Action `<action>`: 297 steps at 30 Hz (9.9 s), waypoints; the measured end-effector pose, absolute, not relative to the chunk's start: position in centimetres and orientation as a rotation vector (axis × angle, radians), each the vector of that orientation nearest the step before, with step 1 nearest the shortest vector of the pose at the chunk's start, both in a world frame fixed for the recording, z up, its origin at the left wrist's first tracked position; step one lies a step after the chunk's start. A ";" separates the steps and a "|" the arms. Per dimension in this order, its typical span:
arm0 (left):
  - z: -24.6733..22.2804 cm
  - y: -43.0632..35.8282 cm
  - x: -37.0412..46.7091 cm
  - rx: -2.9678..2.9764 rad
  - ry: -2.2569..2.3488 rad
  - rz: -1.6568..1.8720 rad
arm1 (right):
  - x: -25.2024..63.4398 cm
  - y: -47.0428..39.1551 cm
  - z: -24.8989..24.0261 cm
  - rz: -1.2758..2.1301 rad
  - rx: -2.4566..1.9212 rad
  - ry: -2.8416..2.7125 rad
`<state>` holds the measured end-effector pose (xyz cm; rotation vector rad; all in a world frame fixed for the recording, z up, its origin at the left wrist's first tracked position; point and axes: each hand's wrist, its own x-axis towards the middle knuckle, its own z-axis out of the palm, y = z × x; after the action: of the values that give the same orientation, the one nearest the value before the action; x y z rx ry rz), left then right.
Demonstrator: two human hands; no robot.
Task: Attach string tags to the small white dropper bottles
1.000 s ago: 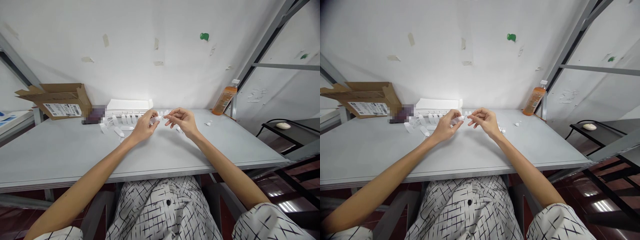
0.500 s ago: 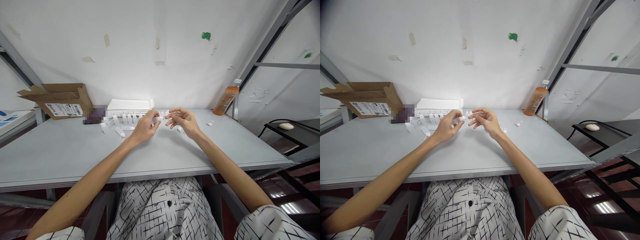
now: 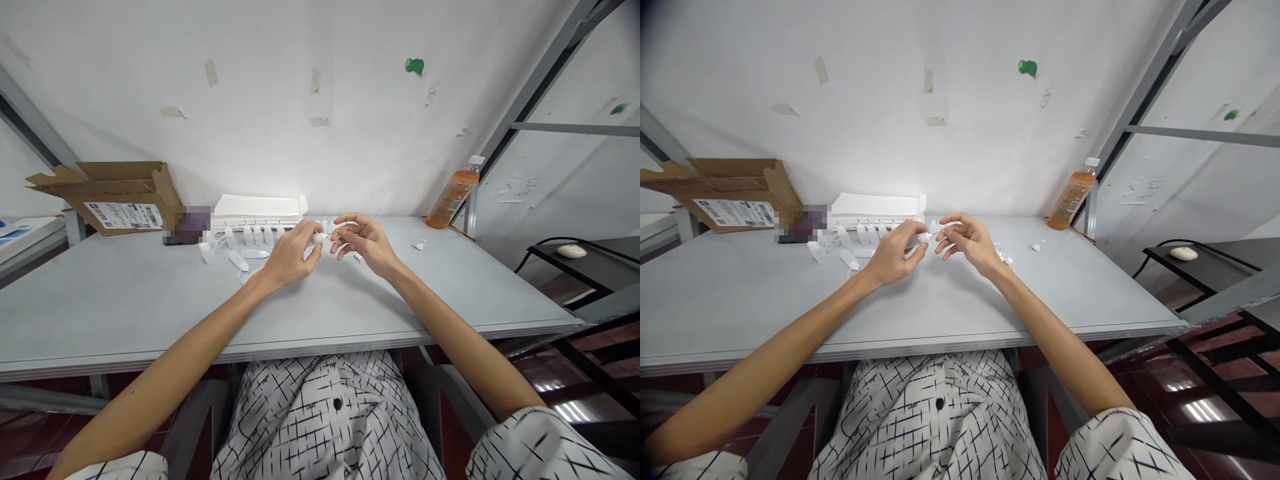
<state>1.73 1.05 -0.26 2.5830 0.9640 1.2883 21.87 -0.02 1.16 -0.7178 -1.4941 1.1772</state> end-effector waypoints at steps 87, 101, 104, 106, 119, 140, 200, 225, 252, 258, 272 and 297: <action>-0.2 1.1 1.8 2.580 0.940 1.193 | 21.3 -0.2 0.8 1.163 -0.671 -1.578; -0.6 1.6 1.7 2.677 0.977 1.129 | 21.1 -0.1 0.2 1.020 -0.715 -1.663; -0.7 1.7 1.7 2.686 0.978 1.138 | 21.1 -0.1 0.1 1.004 -0.742 -1.674; -0.8 1.7 1.7 2.687 0.979 1.130 | 21.2 -0.1 0.1 1.001 -0.753 -1.680; -0.3 1.6 1.5 2.670 1.069 0.972 | 21.1 0.4 -0.2 0.978 -0.788 -1.694; 1.8 2.3 -0.4 2.534 1.225 1.180 | 21.7 0.2 0.1 0.803 -0.943 -1.738; 3.7 -5.7 -12.0 2.031 2.644 0.840 | 22.0 0.4 -0.1 0.373 -0.994 -2.070; -0.3 6.7 7.2 2.357 1.880 0.771 | 28.9 3.4 1.7 -0.052 -1.638 -1.791; -2.8 9.0 6.4 1.924 1.764 1.061 | 31.7 4.3 0.7 0.165 -2.162 -2.017; -2.8 7.9 6.0 1.882 1.719 1.179 | 31.7 4.8 0.2 0.078 -2.162 -1.925; -0.8 5.9 5.8 2.310 1.556 1.298 | 30.8 4.6 1.2 0.362 -1.361 -1.370; -1.2 4.8 1.2 2.698 1.474 0.962 | 20.9 3.4 1.7 1.193 -0.943 -1.564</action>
<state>1.17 4.77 -1.19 2.6977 1.4737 0.9616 20.92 3.35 1.72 -0.9425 -1.5638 1.1932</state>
